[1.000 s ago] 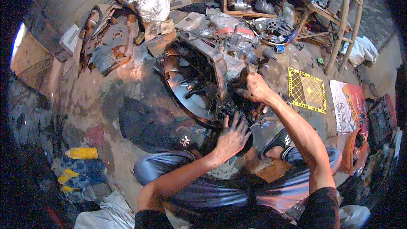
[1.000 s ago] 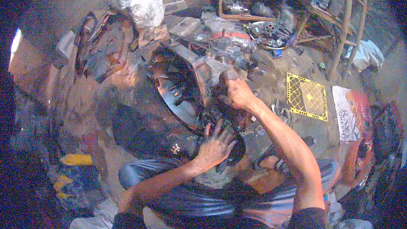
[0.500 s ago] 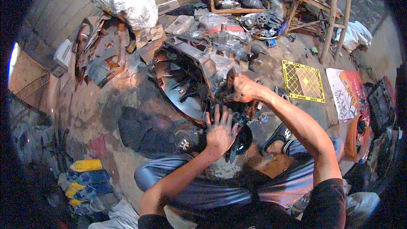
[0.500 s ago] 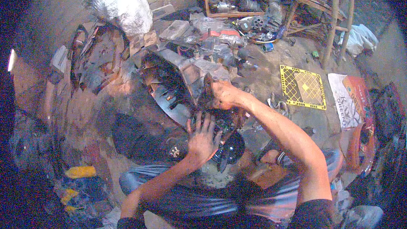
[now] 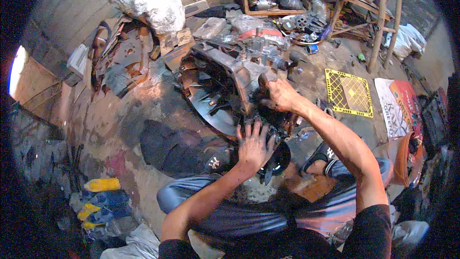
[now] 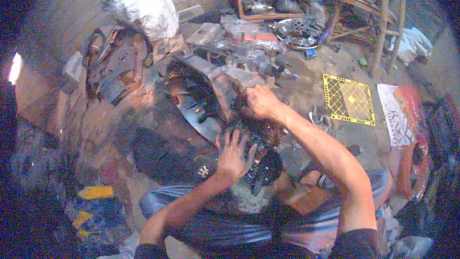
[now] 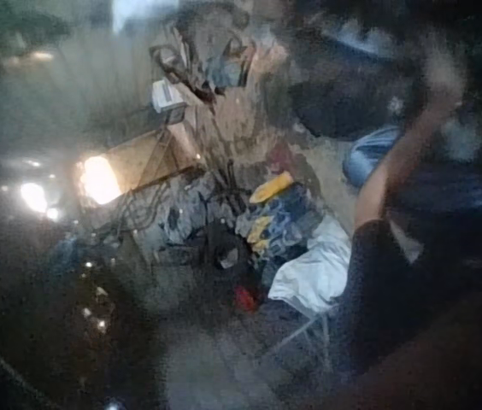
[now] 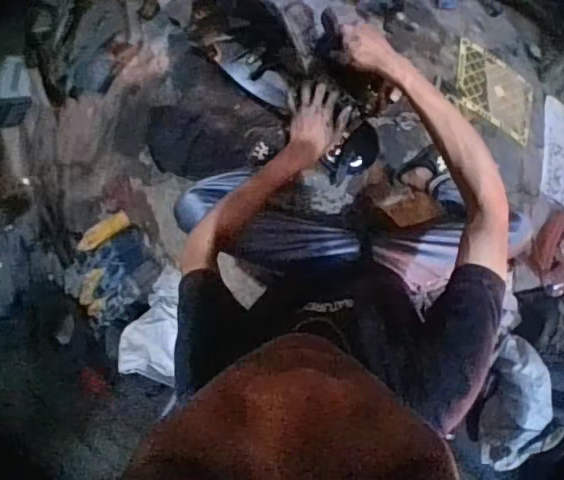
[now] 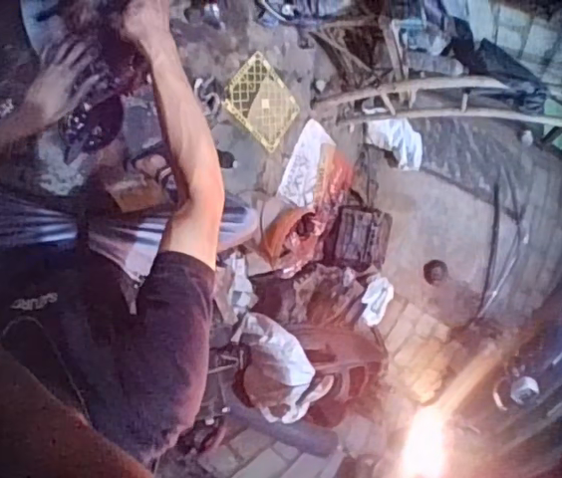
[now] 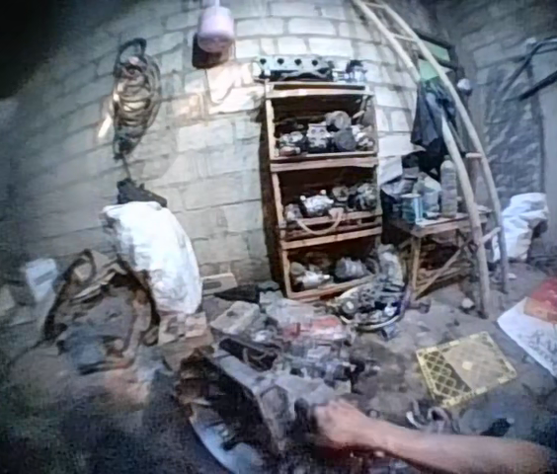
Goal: The person works on a metal automotive component by hand while sitting on the floor, handling small parts and placing them into the assembly.
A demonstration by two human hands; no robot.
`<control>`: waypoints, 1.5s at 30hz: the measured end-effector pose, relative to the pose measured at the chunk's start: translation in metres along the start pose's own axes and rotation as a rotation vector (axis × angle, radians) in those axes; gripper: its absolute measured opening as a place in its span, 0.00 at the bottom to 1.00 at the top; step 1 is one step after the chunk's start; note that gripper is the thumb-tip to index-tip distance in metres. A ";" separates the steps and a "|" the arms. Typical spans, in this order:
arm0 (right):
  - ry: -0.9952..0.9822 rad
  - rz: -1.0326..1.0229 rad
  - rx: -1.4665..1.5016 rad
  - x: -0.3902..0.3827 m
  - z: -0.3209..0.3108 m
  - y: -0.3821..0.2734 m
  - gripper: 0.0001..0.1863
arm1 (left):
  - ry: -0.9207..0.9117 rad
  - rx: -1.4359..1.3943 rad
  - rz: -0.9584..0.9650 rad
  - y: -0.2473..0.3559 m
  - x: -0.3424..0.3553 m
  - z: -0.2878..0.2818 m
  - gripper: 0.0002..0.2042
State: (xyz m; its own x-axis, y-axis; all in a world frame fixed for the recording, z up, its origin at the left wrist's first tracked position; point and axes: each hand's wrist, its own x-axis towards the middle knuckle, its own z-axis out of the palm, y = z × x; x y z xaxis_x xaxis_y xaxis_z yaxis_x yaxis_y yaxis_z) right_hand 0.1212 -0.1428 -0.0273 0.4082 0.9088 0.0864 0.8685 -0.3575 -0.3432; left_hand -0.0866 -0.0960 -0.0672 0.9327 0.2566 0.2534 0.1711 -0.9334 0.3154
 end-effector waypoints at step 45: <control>0.055 0.239 0.192 -0.031 -0.033 0.032 0.20 | 0.033 0.067 0.080 -0.030 0.012 -0.009 0.15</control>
State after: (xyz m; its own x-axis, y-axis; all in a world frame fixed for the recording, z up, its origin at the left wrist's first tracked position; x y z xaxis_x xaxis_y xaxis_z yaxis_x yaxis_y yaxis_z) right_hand 0.1458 -0.1891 -0.0102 0.6138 0.7889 0.0303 0.6792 -0.5081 -0.5297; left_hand -0.0832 -0.0624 -0.0651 0.9335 0.1878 0.3054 0.1185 -0.9656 0.2315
